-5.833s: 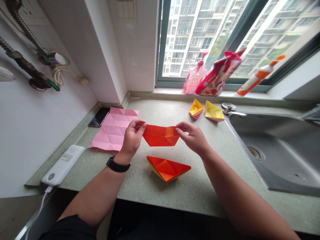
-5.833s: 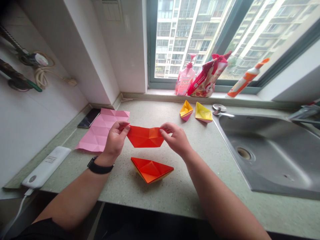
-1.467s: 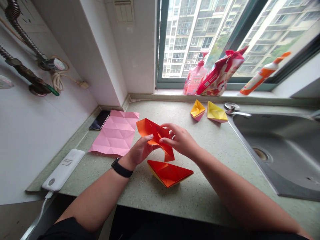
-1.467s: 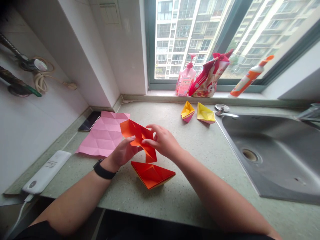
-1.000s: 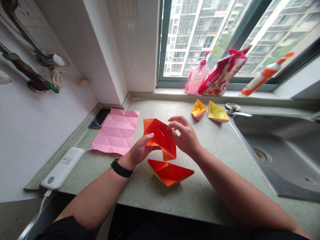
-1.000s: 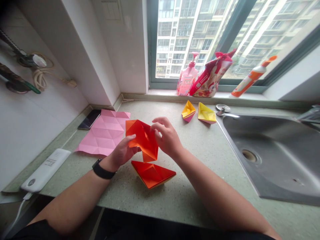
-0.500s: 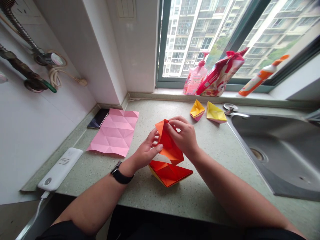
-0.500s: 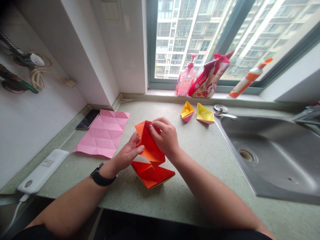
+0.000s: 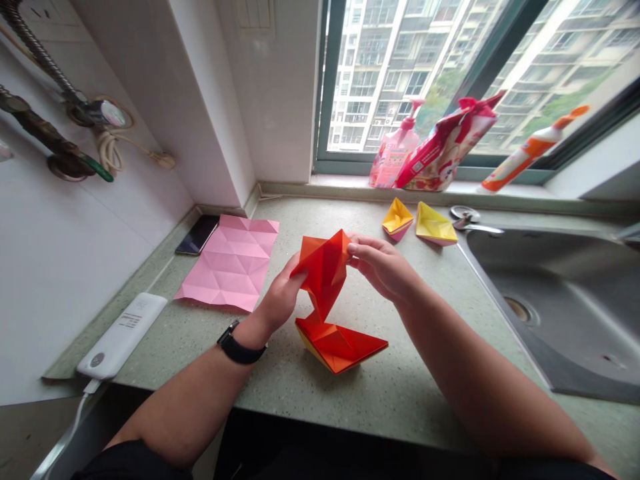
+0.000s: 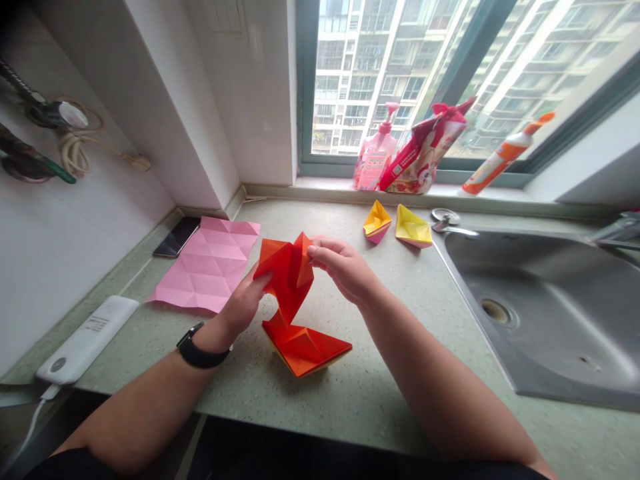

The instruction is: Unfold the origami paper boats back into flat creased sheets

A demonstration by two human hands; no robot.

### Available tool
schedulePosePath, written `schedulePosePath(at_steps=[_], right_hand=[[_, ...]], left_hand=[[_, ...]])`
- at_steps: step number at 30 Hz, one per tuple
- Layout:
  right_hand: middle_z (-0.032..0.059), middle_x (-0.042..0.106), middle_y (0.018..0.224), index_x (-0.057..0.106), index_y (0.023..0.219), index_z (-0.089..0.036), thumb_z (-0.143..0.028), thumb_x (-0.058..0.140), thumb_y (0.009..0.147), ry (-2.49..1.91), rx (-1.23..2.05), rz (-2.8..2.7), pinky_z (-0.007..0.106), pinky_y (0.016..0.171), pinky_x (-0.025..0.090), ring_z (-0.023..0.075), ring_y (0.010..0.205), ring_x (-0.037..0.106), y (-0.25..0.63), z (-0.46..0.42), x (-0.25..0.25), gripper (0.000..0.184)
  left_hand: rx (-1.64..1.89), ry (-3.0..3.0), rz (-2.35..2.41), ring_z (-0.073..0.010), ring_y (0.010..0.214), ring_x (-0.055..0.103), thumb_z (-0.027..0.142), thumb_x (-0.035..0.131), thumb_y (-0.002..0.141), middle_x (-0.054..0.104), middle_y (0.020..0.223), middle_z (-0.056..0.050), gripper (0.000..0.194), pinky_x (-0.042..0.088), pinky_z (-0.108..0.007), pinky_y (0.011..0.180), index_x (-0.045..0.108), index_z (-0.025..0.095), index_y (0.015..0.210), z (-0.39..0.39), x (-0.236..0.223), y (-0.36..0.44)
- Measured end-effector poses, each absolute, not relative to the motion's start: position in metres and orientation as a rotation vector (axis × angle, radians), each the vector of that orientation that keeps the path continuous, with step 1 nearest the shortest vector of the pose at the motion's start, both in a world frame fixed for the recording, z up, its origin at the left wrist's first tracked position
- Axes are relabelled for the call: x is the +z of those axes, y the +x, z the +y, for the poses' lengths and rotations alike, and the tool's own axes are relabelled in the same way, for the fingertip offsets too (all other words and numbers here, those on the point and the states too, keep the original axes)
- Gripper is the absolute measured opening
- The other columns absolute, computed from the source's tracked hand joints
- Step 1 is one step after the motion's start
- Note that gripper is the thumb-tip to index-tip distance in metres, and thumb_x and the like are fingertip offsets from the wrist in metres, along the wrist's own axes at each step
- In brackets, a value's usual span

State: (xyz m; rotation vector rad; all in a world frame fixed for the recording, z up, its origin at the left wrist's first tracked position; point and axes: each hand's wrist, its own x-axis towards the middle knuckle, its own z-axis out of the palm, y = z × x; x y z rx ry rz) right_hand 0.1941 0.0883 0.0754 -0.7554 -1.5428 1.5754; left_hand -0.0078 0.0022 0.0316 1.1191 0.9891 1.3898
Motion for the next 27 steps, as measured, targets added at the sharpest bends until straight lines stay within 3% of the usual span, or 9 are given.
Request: schedulePosePath(at_steps=[4, 8, 13, 18, 24, 27], right_hand=[[0.0067, 0.075, 0.094, 0.066, 0.083, -0.025, -0.048, 0.068, 0.085, -0.848, 1.683, -1.427, 0.046, 0.09, 0.06, 0.0278, 0.095, 0.071, 0.202, 0.097, 0.079, 0.023], [0.009, 0.079, 0.099, 0.068, 0.088, -0.026, -0.05, 0.059, 0.087, -0.902, 1.664, -1.394, 0.052, 0.091, 0.06, 0.0337, 0.103, 0.074, 0.214, 0.108, 0.079, 0.025], [0.0106, 0.082, 0.096, 0.074, 0.093, -0.025, -0.057, 0.052, 0.09, -0.977, 1.645, -1.425, 0.055, 0.089, 0.061, 0.037, 0.104, 0.077, 0.222, 0.116, 0.074, 0.039], [0.0118, 0.083, 0.096, 0.073, 0.088, -0.023, -0.051, 0.057, 0.086, -1.0, 1.778, -1.286, 0.056, 0.088, 0.063, 0.0391, 0.106, 0.077, 0.223, 0.123, 0.066, 0.032], [0.0105, 0.081, 0.098, 0.07, 0.092, -0.023, -0.044, 0.068, 0.083, -1.01, 1.822, -1.173, 0.047, 0.086, 0.064, 0.0316, 0.096, 0.078, 0.218, 0.131, 0.045, 0.023], [0.0067, 0.076, 0.107, 0.064, 0.104, -0.025, -0.042, 0.081, 0.077, -1.053, 1.605, -1.294, 0.042, 0.081, 0.064, 0.0261, 0.093, 0.076, 0.212, 0.132, 0.034, 0.036]], left_hand=[[1.377, 0.949, 0.948, -0.0332, 0.119, 0.07, 0.057, 0.073, 0.097, 0.08, 0.119, -0.01, 0.048, 0.052, -0.042, 0.105, 0.079, 0.018, 0.123, 0.007, 0.022, -0.009], [1.389, 0.846, 0.958, -0.0312, 0.109, 0.072, 0.052, 0.077, 0.093, 0.081, 0.107, -0.008, 0.037, 0.055, -0.04, 0.095, 0.082, 0.018, 0.107, 0.01, 0.02, -0.011], [1.348, 0.714, 0.928, -0.0334, 0.114, 0.073, 0.042, 0.079, 0.09, 0.083, 0.111, -0.009, 0.028, 0.057, -0.042, 0.097, 0.084, 0.019, 0.106, 0.008, 0.025, -0.011], [1.279, 0.673, 0.83, -0.0363, 0.122, 0.072, 0.037, 0.077, 0.091, 0.083, 0.117, -0.012, 0.028, 0.056, -0.046, 0.106, 0.084, 0.017, 0.109, 0.008, 0.031, -0.012], [1.258, 0.639, 0.774, -0.0353, 0.115, 0.075, 0.036, 0.077, 0.09, 0.084, 0.109, -0.012, 0.027, 0.058, -0.045, 0.105, 0.085, 0.014, 0.105, 0.009, 0.035, -0.015], [1.252, 0.613, 0.795, -0.0347, 0.119, 0.074, 0.035, 0.077, 0.091, 0.084, 0.112, -0.013, 0.028, 0.056, -0.044, 0.108, 0.084, 0.013, 0.106, 0.01, 0.034, -0.015]])
